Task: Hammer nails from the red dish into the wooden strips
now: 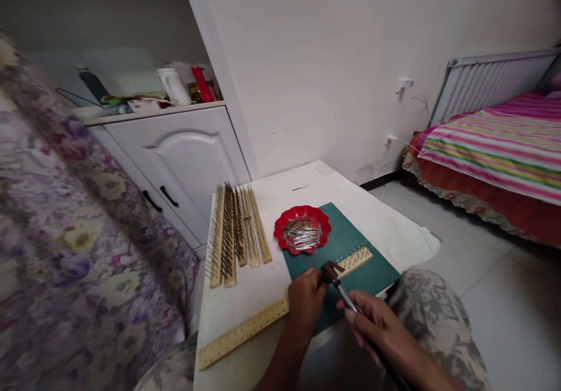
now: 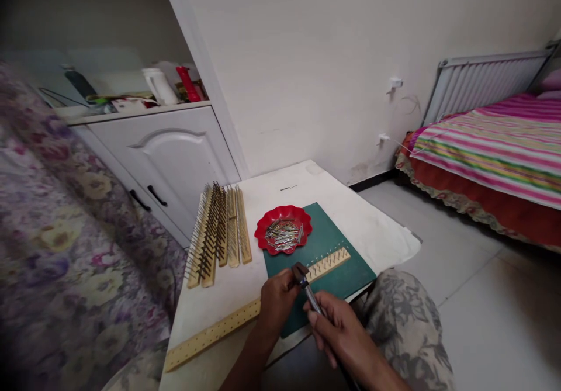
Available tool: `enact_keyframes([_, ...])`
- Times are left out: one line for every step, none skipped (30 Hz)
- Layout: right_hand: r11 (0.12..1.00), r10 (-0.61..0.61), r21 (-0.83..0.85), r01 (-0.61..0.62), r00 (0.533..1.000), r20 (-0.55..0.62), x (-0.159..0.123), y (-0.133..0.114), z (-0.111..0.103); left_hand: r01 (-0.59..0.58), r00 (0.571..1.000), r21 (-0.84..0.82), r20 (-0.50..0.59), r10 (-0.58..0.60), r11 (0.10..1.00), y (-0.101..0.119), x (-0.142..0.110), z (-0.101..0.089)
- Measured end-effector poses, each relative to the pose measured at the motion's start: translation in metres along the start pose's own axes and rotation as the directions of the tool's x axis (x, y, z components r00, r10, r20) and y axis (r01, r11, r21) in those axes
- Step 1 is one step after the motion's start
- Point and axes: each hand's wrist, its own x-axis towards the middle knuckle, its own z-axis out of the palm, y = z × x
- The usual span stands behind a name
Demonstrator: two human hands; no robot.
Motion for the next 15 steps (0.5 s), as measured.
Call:
enact_keyframes([1.000,0.003,0.006,-0.003,1.000,0.000,0.000,0.000,0.000,-0.001,1.000,0.004,0.001,0.001,1.000,0.000,0.000,0.000])
enact_keyframes([1.000,0.005,0.011,-0.005,1.000,-0.001,-0.001,0.000,0.000,-0.002,1.000,0.010,0.002,0.002,1.000,0.000,0.000,0.000])
enact_keyframes([1.000,0.005,0.014,-0.005,1.000,-0.005,-0.001,0.000,0.000,-0.002,1.000,0.017,0.004,0.002,1.000,0.000,0.000,0.000])
enact_keyframes([1.000,0.006,0.016,-0.006,1.000,-0.009,-0.001,-0.001,0.000,-0.002,1.000,0.023,0.006,0.001,1.000,0.000,0.000,-0.001])
enact_keyframes([1.000,0.009,0.016,-0.009,1.000,-0.013,-0.001,-0.002,0.000,0.000,1.000,0.026,0.008,0.000,1.000,0.000,0.000,-0.001])
enact_keyframes([1.000,0.015,0.012,-0.015,1.000,-0.014,-0.001,-0.002,0.000,0.003,1.000,0.027,0.010,-0.003,1.000,0.000,0.000,-0.001])
enact_keyframes([1.000,0.019,0.004,-0.019,1.000,-0.016,-0.001,-0.002,0.000,0.006,1.000,0.027,0.009,-0.006,1.000,0.000,0.000,-0.001])
enact_keyframes([1.000,0.024,-0.003,-0.024,1.000,-0.016,0.000,-0.002,0.001,0.008,1.000,0.027,0.009,-0.008,1.000,0.000,0.000,-0.001])
enact_keyframes([1.000,0.026,-0.010,-0.026,1.000,-0.015,0.000,-0.002,0.001,0.008,1.000,0.027,0.008,-0.009,1.000,0.000,0.000,-0.001])
enact_keyframes([1.000,0.025,-0.014,-0.026,1.000,-0.014,0.000,-0.003,0.001,0.008,1.000,0.030,0.008,-0.008,1.000,0.000,0.000,-0.001])
enact_keyframes([1.000,0.022,-0.012,-0.022,1.000,-0.016,-0.001,-0.003,0.002,0.006,1.000,0.037,0.008,-0.006,0.999,0.000,-0.001,0.000])
enact_keyframes([1.000,0.017,-0.005,-0.017,1.000,-0.017,-0.002,-0.004,0.002,0.004,1.000,0.047,0.008,-0.005,0.999,-0.001,-0.001,0.000])
enact_keyframes([1.000,0.013,0.006,-0.012,1.000,-0.019,-0.004,-0.006,0.002,0.001,1.000,0.057,0.009,-0.002,0.998,-0.001,-0.001,0.000])
enact_keyframes([1.000,0.013,0.019,-0.012,1.000,-0.023,-0.007,-0.007,0.001,-0.007,1.000,0.059,0.012,0.006,0.998,-0.001,-0.001,0.000])
enact_keyframes([0.999,0.017,0.029,-0.016,0.999,-0.028,-0.010,-0.007,0.000,-0.018,1.000,0.054,0.016,0.018,0.998,-0.002,-0.002,0.000])
